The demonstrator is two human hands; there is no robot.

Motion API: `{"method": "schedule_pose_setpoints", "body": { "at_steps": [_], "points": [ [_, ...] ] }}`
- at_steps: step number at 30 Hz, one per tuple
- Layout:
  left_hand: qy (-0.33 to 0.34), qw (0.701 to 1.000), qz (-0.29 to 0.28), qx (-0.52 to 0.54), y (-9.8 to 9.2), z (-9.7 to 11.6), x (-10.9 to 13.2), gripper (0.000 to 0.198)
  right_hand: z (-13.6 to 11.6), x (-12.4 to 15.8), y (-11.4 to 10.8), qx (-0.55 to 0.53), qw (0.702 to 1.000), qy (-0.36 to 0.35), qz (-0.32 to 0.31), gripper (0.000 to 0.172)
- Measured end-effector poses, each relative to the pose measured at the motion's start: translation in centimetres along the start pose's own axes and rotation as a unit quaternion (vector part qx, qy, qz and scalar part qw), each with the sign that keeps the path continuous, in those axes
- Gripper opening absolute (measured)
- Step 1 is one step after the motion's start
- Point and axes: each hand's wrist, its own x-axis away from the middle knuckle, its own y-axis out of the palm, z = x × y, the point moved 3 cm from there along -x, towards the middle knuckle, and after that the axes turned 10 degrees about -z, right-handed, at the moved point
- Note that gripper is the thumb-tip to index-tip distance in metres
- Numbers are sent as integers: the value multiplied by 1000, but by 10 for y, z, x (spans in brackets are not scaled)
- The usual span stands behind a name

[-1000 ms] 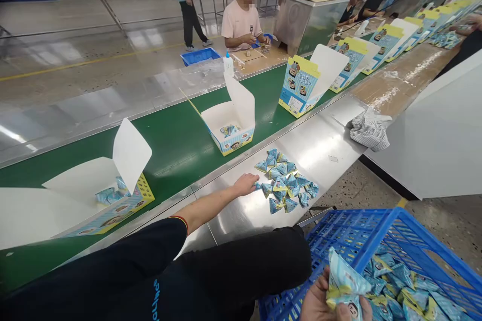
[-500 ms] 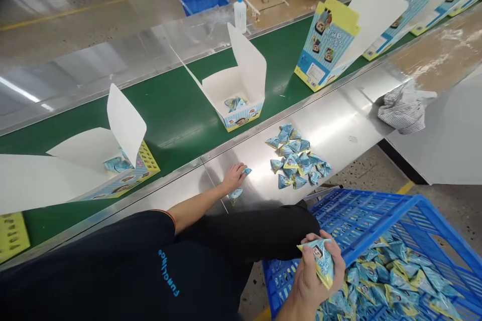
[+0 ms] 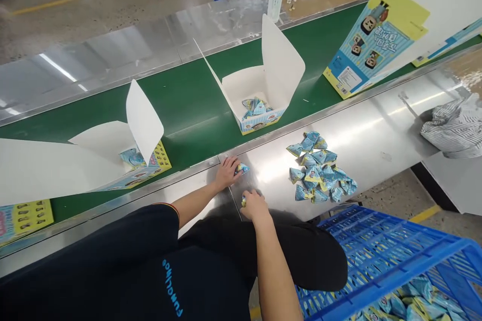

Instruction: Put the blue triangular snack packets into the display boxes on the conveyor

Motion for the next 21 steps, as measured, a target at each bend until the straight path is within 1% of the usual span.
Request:
{"method": "schedule_pose_setpoints", "body": {
  "at_steps": [2,4,6,8,13,16,18,21],
  "points": [
    [-2,1000,2,-1,6,0,-2,37,0,-24,9,-2,999,13,-29,56],
    [-2,1000,-1,-4,15,0,-4,38,3,-38,20,-8,999,21,-43,54],
    [-1,1000,-6,-9,23,0,-6,40,8,-46,30,-12,998,18,-52,50],
    [0,1000,-9,-10,31,0,-7,43,14,-50,34,-16,998,-1,-58,49],
    [2,1000,-3,-5,43,2,-7,47,24,-59,34,6,997,-32,-71,55],
    [-3,1000,-18,-7,51,4,-6,49,27,-64,35,25,998,-37,-47,53],
    [-5,1000,-30,-7,55,5,-6,51,28,-67,36,33,999,-38,-13,52],
    [-2,999,-40,-9,61,8,-7,52,31,-72,31,24,998,-42,47,56]
  ]
}}
